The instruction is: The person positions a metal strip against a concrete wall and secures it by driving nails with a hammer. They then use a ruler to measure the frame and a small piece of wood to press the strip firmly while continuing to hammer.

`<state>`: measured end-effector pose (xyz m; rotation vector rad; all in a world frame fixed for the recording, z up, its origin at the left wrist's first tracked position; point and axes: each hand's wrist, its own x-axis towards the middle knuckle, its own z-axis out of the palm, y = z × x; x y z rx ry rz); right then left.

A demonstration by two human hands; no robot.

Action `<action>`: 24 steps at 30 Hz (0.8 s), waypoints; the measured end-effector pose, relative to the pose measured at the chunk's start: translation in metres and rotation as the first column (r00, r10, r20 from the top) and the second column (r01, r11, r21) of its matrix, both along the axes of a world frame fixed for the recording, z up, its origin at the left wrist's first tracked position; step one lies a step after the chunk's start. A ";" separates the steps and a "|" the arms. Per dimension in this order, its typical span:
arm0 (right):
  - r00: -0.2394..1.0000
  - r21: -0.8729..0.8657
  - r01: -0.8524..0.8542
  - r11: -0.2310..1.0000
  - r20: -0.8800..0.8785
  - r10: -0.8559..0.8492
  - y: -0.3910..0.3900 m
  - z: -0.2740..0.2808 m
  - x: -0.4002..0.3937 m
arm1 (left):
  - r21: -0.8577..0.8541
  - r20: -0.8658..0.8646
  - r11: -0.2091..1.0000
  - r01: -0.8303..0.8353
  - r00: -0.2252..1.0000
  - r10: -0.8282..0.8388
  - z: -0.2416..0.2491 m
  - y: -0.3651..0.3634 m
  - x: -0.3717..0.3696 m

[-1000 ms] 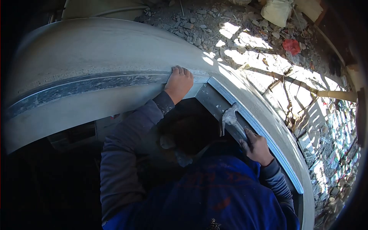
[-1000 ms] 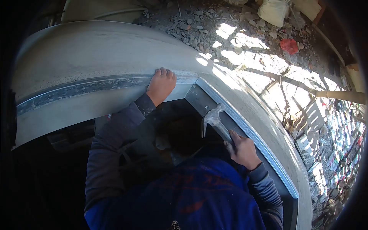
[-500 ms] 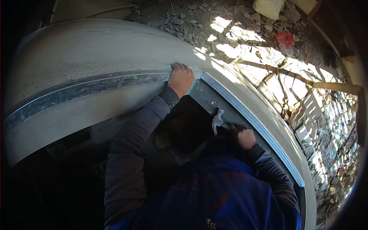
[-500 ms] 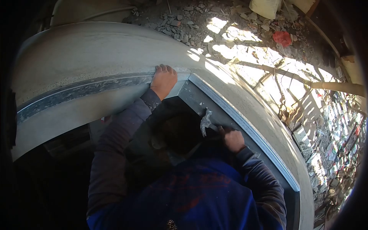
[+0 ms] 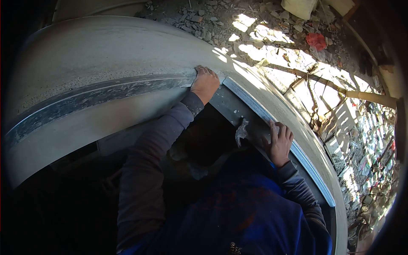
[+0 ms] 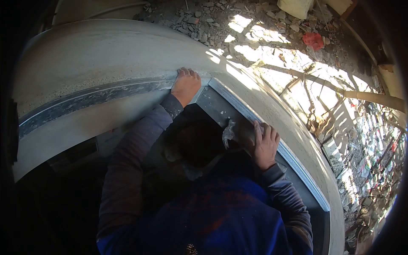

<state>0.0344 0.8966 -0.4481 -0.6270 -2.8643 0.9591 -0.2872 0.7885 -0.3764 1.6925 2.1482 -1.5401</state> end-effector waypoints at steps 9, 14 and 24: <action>0.987 -0.072 0.088 0.994 0.140 -0.077 0.003 -0.057 0.005 | -0.014 0.006 1.000 0.019 1.000 -0.019 -0.001 0.000 0.000; 0.990 -0.021 0.121 0.992 0.071 -0.120 -0.005 -0.057 0.006 | -0.017 0.014 1.000 0.017 1.000 -0.017 -0.002 0.002 -0.001; 0.996 0.031 0.082 0.996 0.044 -0.084 -0.008 -0.075 0.015 | -0.011 0.028 1.000 0.023 0.999 -0.023 -0.005 -0.002 -0.004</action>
